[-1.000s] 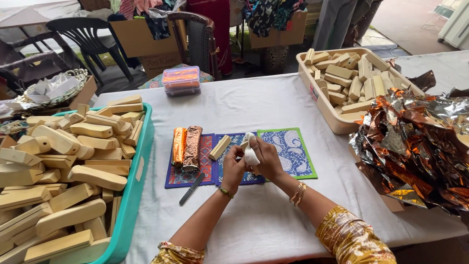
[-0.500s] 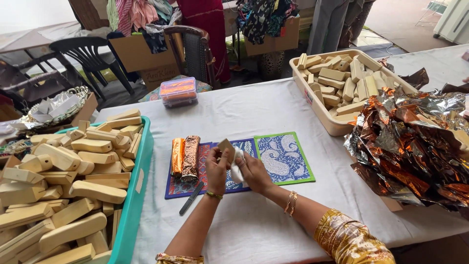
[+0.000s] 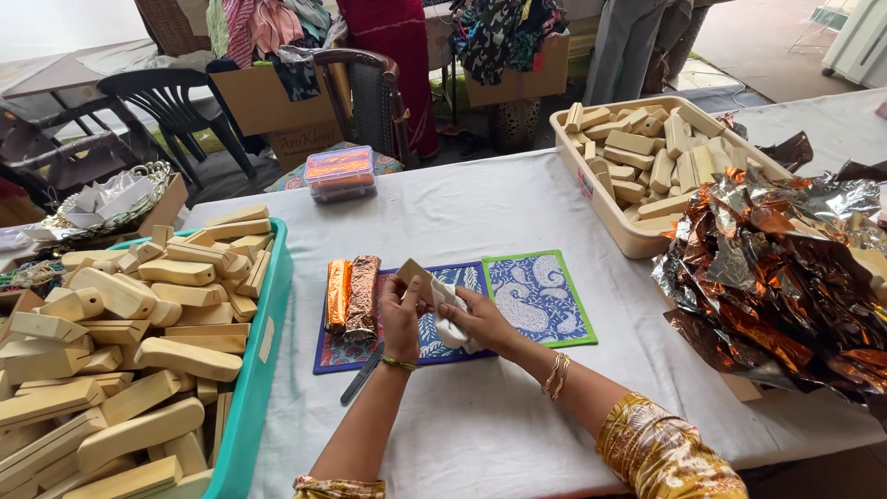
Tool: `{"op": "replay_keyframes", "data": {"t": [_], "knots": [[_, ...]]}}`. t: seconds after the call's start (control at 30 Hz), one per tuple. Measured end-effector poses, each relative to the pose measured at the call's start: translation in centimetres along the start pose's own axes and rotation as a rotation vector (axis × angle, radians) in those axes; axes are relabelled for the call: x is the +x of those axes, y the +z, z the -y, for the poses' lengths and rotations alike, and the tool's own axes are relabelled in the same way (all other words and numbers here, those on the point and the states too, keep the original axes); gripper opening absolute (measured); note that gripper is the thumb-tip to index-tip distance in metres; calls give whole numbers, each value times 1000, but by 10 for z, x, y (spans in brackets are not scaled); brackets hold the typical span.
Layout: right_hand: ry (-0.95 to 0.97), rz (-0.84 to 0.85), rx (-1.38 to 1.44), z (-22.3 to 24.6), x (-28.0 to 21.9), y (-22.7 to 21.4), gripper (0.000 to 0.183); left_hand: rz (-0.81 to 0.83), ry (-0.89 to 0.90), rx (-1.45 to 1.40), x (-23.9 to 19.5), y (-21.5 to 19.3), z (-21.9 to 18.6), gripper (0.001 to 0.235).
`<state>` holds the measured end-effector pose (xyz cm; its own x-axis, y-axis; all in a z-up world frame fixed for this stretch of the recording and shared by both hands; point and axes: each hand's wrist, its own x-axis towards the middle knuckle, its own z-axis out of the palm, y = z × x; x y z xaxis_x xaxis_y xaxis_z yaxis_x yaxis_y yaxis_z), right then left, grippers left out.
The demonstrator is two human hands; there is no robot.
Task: Wrapping wooden blocks in metallic foil and placing them into a plastic container.
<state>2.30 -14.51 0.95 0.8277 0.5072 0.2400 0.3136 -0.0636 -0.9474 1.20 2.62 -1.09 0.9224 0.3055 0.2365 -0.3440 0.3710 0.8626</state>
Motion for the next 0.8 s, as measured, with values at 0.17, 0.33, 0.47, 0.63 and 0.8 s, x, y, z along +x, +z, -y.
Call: {"op": "replay_keyframes", "data": {"t": [0.17, 0.33, 0.47, 0.63, 0.8], "knots": [[134, -64, 288, 3, 8, -19, 41, 16, -32, -10, -7, 14, -27, 41], [85, -332, 407, -11, 15, -34, 45, 336, -249, 267, -16, 18, 36, 31], [128, -346, 370, 7, 5, -7, 41, 321, -100, 180, -13, 15, 40, 28], [12, -238, 181, -6, 2, 6, 40, 84, 39, 271, -11, 19, 1, 31], [24, -276, 231, 8, 2, -7, 44, 140, 29, 355, -19, 26, 8, 26]]}}
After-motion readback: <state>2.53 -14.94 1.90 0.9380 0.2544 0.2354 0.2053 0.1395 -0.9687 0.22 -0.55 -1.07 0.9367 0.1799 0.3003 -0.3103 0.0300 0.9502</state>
